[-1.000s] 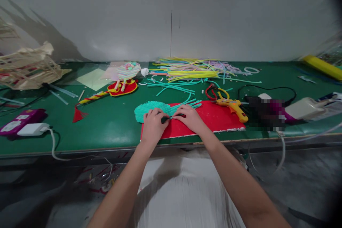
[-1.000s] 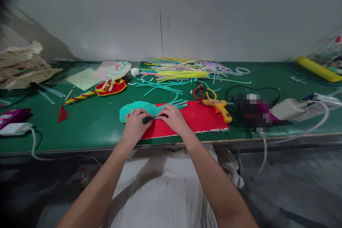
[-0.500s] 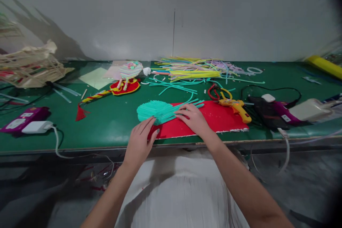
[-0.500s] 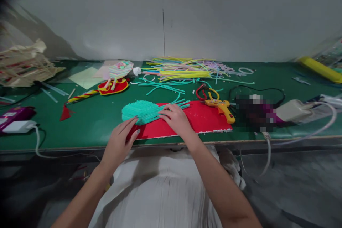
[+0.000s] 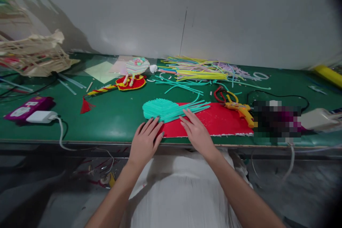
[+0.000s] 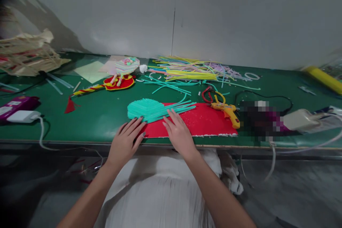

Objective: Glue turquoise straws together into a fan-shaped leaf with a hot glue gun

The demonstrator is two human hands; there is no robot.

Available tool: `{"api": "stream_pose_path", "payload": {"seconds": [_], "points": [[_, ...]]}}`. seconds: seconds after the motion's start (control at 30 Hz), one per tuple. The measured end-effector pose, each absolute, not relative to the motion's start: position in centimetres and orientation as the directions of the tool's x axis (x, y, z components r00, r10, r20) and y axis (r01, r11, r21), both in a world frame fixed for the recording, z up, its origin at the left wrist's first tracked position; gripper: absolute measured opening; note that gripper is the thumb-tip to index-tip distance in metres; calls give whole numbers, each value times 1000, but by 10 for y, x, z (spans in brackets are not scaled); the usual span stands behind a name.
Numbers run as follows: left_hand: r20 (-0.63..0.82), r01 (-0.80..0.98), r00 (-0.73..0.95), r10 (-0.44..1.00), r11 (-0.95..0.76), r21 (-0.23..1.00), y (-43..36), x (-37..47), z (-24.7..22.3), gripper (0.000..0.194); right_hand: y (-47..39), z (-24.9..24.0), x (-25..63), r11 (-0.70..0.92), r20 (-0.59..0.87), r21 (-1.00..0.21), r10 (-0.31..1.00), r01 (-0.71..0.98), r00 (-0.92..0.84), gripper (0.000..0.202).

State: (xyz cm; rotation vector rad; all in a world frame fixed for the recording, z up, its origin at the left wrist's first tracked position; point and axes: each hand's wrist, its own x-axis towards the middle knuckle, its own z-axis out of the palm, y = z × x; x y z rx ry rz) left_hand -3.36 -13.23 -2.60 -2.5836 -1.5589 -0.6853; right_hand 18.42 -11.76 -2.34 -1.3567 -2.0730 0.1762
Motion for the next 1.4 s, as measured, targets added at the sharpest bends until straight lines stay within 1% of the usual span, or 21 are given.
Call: {"api": "stream_pose_path", "payload": {"seconds": [0.27,0.37,0.43,0.5,0.57,0.63,0.7,0.73,0.83,0.9,0.97,1.03,1.07,1.13,1.2,1.23,1.3,1.4], "points": [[393,851,373,841,-478,216,-131,-32,-26,39,-118,-23,183,474,449,-419,850,774,-277,38],[390,839,358,848,-475,264,-132,-32,-26,44,-119,-24,182,470,443,-408,851,782,-281,38],[386,821,335,860,-467,328,-132,-32,-24,46,-119,-23,182,458,438,-423,859,782,-267,36],[397,792,270,877,-437,427,-128,-35,-22,44,-118,-20,184,447,423,-479,872,756,-248,36],[419,774,142,897,-365,518,-120,-40,-20,40,-115,-16,189,440,419,-553,881,707,-219,36],[432,801,-14,902,-249,545,-108,-46,-21,37,-108,-13,196,441,432,-594,880,673,-196,34],[422,841,-118,899,-135,523,-93,-51,-23,35,-100,-13,204,457,446,-581,871,673,-206,30],[406,845,-131,904,-112,522,-87,-53,-24,33,-96,-14,208,468,450,-562,865,682,-223,29],[373,778,-151,915,-123,616,-72,-51,-24,25,-88,-22,213,489,455,-504,851,712,-262,28],[396,662,-168,903,-194,724,-68,-43,-21,24,-86,-27,213,485,462,-486,849,727,-257,29],[393,458,-219,893,-261,850,-66,-33,-15,27,-86,-30,212,479,465,-489,850,729,-246,29],[299,175,-294,908,-256,951,-64,-21,-10,32,-86,-31,211,479,469,-500,850,721,-240,29],[235,42,-333,913,-234,971,-63,-15,-7,35,-86,-31,211,480,471,-507,850,716,-236,28],[98,-228,-356,929,-188,955,-60,-5,-3,42,-86,-30,212,477,476,-526,851,705,-221,28],[-15,-459,-283,959,-122,880,-56,6,2,44,-85,-29,213,469,475,-559,857,684,-199,27],[-33,-530,-244,969,-105,841,-54,11,4,43,-84,-28,214,461,472,-581,862,670,-184,26],[-52,-593,-171,984,-61,803,-51,22,7,42,-83,-27,216,445,465,-628,872,639,-151,25],[-91,-572,-41,995,51,819,-47,36,6,42,-83,-25,215,434,468,-667,876,606,-112,24]]}}
